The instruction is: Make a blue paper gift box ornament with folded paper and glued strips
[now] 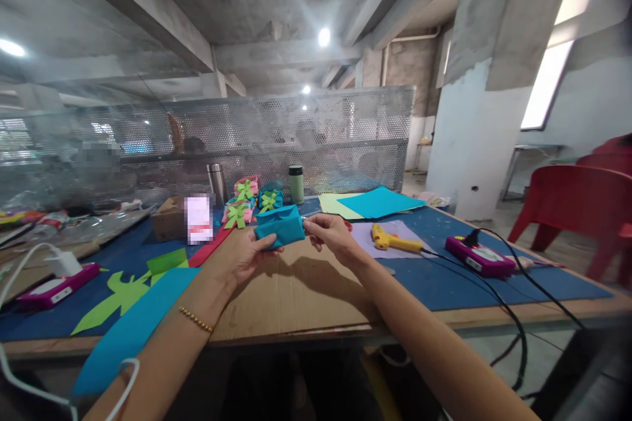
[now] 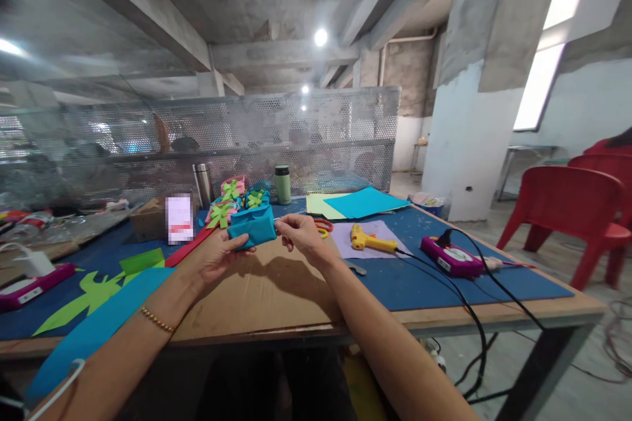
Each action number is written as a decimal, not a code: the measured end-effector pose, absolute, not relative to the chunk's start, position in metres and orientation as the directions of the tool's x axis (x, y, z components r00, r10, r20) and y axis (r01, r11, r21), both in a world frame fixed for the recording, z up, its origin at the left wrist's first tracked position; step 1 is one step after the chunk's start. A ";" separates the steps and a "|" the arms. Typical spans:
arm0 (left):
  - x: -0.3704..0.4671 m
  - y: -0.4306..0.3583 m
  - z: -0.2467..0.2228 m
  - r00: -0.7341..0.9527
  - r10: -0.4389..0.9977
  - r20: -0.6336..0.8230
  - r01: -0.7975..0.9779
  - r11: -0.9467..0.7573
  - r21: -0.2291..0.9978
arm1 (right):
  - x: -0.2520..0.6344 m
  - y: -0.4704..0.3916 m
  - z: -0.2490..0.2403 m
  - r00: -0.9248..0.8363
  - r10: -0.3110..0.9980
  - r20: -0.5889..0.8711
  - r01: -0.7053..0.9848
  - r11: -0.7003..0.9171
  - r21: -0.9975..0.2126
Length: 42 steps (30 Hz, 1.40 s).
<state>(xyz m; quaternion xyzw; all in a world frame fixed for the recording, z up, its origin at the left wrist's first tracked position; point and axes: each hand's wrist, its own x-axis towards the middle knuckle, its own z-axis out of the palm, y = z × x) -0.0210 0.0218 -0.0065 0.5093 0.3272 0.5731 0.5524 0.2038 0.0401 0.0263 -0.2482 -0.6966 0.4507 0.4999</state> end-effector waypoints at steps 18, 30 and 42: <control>-0.021 0.024 -0.008 0.118 0.958 0.261 -0.308 -0.215 0.927 | 0.206 0.042 0.024 -0.469 0.784 0.407 -0.064 0.429 -0.901; -0.021 0.024 -0.007 0.098 0.965 0.244 -0.330 -0.200 0.923 | 0.207 0.037 0.026 -0.510 0.811 0.285 -0.130 0.255 -0.958; -0.019 0.020 -0.003 0.146 0.966 0.213 -0.419 -0.135 0.898 | 0.204 0.036 0.027 -0.517 0.775 0.363 -0.152 0.334 -0.930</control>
